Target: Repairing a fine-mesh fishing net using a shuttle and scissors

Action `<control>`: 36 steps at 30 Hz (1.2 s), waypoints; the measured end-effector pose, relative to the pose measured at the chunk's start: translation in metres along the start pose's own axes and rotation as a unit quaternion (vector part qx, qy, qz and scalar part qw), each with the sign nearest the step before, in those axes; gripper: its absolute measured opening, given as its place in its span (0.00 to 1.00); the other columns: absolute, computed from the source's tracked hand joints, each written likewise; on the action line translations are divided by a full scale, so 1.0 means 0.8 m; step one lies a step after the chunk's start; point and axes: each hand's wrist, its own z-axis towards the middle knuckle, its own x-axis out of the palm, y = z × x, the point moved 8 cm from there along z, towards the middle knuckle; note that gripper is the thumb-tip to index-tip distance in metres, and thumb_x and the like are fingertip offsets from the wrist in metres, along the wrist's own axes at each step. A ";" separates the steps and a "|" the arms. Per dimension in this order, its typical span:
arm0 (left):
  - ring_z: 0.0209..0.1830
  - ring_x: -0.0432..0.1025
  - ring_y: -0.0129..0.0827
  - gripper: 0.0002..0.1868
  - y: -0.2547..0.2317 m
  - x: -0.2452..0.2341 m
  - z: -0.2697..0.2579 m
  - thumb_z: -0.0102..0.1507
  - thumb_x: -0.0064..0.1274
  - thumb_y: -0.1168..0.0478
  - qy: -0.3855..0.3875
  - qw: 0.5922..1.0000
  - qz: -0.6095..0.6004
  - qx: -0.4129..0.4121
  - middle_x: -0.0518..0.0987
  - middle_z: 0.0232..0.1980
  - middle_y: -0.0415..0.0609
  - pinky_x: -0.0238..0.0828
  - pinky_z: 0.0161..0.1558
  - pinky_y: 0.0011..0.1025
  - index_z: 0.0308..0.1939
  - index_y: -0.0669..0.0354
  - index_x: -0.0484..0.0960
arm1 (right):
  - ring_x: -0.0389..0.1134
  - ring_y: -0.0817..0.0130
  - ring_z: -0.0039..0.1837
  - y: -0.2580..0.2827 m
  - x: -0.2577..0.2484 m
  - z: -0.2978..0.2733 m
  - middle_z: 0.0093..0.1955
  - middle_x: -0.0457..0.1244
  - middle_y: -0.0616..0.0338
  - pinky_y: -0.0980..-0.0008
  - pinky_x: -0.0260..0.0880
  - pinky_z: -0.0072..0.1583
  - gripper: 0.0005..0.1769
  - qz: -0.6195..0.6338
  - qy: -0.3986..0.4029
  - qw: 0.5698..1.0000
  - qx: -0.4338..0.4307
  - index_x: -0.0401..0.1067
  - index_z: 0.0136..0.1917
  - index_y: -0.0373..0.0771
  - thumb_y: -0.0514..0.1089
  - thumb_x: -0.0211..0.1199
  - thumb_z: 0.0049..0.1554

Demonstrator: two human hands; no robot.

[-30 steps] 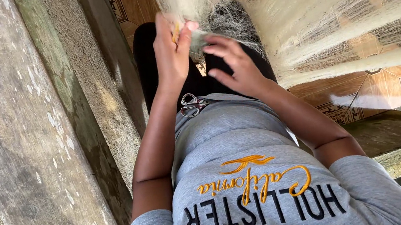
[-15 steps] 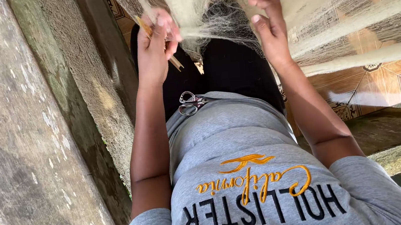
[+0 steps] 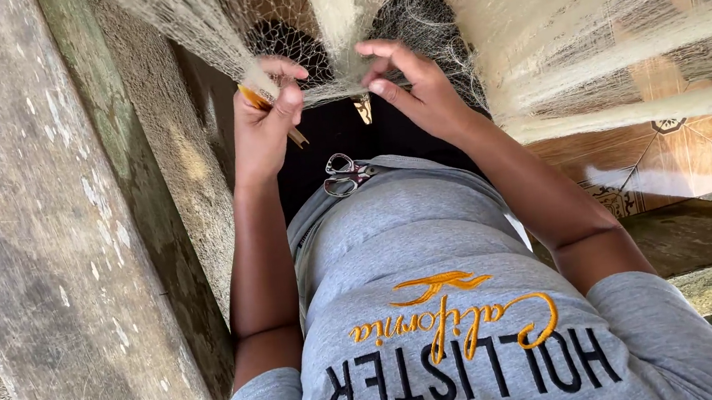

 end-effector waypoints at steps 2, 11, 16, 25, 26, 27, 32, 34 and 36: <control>0.25 0.59 0.17 0.21 0.000 0.002 -0.001 0.68 0.55 0.40 0.010 1.000 -0.022 0.009 0.66 0.26 0.35 0.50 0.32 0.18 0.48 0.52 0.76 | 0.67 0.62 0.60 -0.001 0.004 0.002 0.55 0.63 0.54 0.61 0.66 0.67 0.23 -0.005 -0.033 0.999 -0.017 0.60 0.76 0.40 0.50 0.52 0.72; 0.25 0.62 0.16 0.19 0.020 0.008 -0.019 0.65 0.60 0.44 0.044 0.997 -0.064 0.002 0.70 0.37 0.37 0.58 0.31 0.17 0.44 0.53 0.76 | 0.58 0.69 0.53 0.021 0.007 0.025 0.51 0.58 0.58 0.68 0.61 0.59 0.22 0.077 -0.077 0.993 -0.055 0.61 0.66 0.36 0.37 0.68 0.64; 0.22 0.57 0.16 0.16 0.035 -0.026 -0.016 0.67 0.59 0.48 -0.090 0.994 -0.055 0.006 0.65 0.24 0.36 0.50 0.28 0.17 0.45 0.54 0.77 | 0.53 0.77 0.41 -0.007 -0.038 -0.015 0.42 0.59 0.66 0.77 0.57 0.48 0.08 0.183 -0.186 0.965 -0.030 0.69 0.49 0.43 0.33 0.68 0.63; 0.25 0.61 0.19 0.08 0.049 -0.029 -0.010 0.60 0.66 0.60 -0.107 0.989 -0.097 0.001 0.78 0.35 0.41 0.55 0.29 0.18 0.35 0.54 0.81 | 0.62 0.76 0.48 0.007 -0.105 -0.076 0.44 0.62 0.62 0.76 0.63 0.55 0.09 0.202 -0.328 0.922 -0.030 0.68 0.48 0.43 0.38 0.69 0.62; 0.24 0.61 0.19 0.09 0.043 -0.030 -0.008 0.61 0.65 0.59 -0.098 0.989 -0.112 0.022 0.75 0.32 0.40 0.55 0.30 0.19 0.35 0.52 0.79 | 0.59 0.76 0.47 0.011 -0.108 -0.075 0.43 0.60 0.64 0.76 0.60 0.54 0.10 0.206 -0.338 0.917 -0.041 0.67 0.48 0.43 0.39 0.68 0.62; 0.24 0.60 0.19 0.10 0.037 -0.030 -0.007 0.63 0.64 0.58 -0.089 0.987 -0.127 0.043 0.72 0.28 0.39 0.55 0.30 0.19 0.34 0.51 0.77 | 0.56 0.77 0.45 0.015 -0.112 -0.075 0.42 0.57 0.65 0.77 0.56 0.52 0.10 0.210 -0.347 0.912 -0.052 0.66 0.47 0.43 0.39 0.68 0.63; 0.23 0.59 0.19 0.06 0.055 -0.041 -0.006 0.67 0.59 0.63 -0.099 0.976 -0.194 0.014 0.78 0.36 0.46 0.47 0.24 0.18 0.40 0.53 0.76 | 0.59 0.74 0.47 0.025 -0.114 -0.076 0.44 0.58 0.62 0.76 0.62 0.54 0.10 0.229 -0.343 0.909 -0.056 0.64 0.49 0.43 0.43 0.66 0.64; 0.22 0.53 0.19 0.07 0.049 -0.040 -0.002 0.68 0.59 0.60 -0.091 0.976 -0.198 0.020 0.76 0.33 0.47 0.44 0.24 0.18 0.40 0.53 0.76 | 0.61 0.74 0.48 0.028 -0.115 -0.077 0.45 0.58 0.62 0.76 0.65 0.55 0.09 0.242 -0.341 0.907 -0.054 0.64 0.50 0.43 0.41 0.65 0.65; 0.19 0.54 0.16 0.08 0.050 -0.050 -0.002 0.69 0.57 0.58 -0.118 0.978 -0.167 0.033 0.79 0.36 0.50 0.44 0.23 0.16 0.41 0.54 0.74 | 0.58 0.75 0.51 0.036 -0.118 -0.079 0.51 0.53 0.60 0.75 0.71 0.54 0.07 0.219 -0.345 0.910 -0.072 0.65 0.50 0.42 0.42 0.63 0.65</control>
